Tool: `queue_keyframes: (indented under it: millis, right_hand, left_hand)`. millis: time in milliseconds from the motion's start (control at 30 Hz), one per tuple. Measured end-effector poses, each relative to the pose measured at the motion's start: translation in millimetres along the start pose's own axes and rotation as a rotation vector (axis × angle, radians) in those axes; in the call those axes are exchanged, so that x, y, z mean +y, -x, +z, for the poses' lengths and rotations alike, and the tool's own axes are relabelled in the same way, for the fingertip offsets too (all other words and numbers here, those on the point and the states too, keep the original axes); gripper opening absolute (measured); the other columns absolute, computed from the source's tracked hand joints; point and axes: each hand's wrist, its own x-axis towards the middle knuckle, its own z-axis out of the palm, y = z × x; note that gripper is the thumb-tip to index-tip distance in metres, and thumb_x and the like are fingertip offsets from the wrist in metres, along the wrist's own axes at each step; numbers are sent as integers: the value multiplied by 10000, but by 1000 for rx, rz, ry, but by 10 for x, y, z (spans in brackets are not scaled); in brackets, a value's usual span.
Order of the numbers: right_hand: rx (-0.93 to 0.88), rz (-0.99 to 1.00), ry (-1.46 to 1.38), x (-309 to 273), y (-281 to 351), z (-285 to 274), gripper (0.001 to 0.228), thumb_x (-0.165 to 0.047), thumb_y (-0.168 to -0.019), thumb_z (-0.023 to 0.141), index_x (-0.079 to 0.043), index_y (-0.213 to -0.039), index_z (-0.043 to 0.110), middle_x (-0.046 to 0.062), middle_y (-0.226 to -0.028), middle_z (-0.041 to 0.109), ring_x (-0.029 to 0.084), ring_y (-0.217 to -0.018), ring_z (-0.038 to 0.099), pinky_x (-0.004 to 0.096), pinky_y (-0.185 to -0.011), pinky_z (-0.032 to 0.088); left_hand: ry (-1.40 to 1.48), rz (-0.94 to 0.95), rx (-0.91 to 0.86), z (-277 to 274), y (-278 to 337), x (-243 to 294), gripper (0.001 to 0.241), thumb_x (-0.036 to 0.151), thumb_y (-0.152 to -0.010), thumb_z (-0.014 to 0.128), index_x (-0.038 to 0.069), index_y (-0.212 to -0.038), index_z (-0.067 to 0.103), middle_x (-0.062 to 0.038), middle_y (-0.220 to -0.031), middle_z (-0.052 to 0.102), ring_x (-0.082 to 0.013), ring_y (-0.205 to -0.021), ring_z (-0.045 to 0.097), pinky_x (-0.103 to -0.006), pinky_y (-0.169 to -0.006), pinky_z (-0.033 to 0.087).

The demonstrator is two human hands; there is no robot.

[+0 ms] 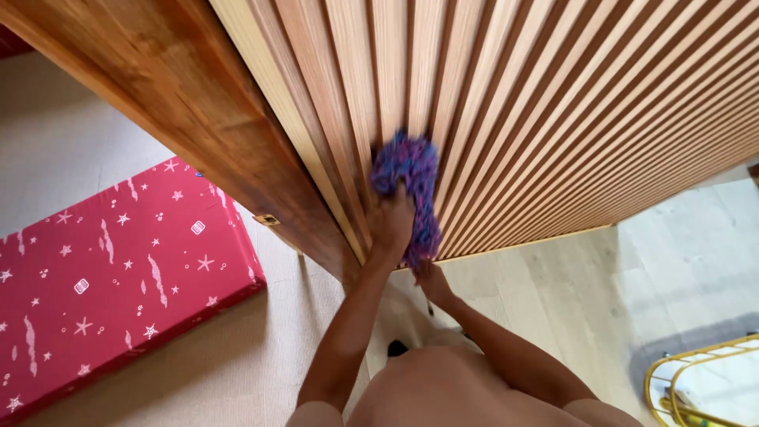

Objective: The person uses a fluffy duster to clean a wooden slatted ceiling or wall panel, moving the duster back and forth. They then walk across the room and dust a red patterned mattress on the floor.

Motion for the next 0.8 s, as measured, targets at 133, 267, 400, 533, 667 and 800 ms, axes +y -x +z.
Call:
queue_keyframes:
  millis: [133,267,400,533,667,800]
  right_hand:
    - [-186,877,-1438,-16,254,-232,478,-380,-1045,502,17,-812,630,203,-675,680,328,-649,702,470,-681,566]
    - [-317,814,-1593,336,-89,-534,519,-320,-1083,380,-48,-800,719,153,-647,723,273,-611,748,417,-644,612]
    - [-144,701,-1687,407,-276,-1040,422,-274,-1111,378,7,-1070,689,145,-864,682,281,-778,688,465,-861,547]
    - [-79,719,-2022,529,-110,-729,354,-205,-1117,337,-52,-1187,648,75,-914,658,218,-883,695,367,-891,519]
    - [203,884,-1656,517,123,-1558,317,-134,-1073,526,-83,-1370,624,118,-1202,712,246,-1116,660,477,-1050,447]
    - [286,867,-1712,725,421,-1077,327,-70,-1055,503,-91,-1350,641,99,-1091,720,192,-984,657,441,-966,494]
  left_hand:
    - [85,-11,-420,164,323,-133,287,208,-967,543,142,-1236,617,-108,-471,580,-267,-374,569,-353,-382,421]
    - [151,-25,-242,-305,-251,66,183,267,-986,550,233,-980,730,-47,-411,547,-197,-320,534,-252,-400,416]
    - [58,-74,-225,-841,-705,430,226,305,-1008,508,213,-1072,704,-69,-463,599,-229,-374,602,-339,-392,454]
    - [174,-137,-357,-1070,-724,417,505,514,-1047,331,191,-1294,631,-190,-696,702,-342,-582,724,-467,-481,540]
    - [460,-182,-345,-980,-182,606,846,594,-1004,465,-122,-1446,374,-423,-1193,596,-547,-892,691,-625,-700,571]
    - [652,-234,-275,-791,-43,897,651,349,-996,560,2,-1512,367,-272,-1092,657,-440,-845,708,-515,-683,610]
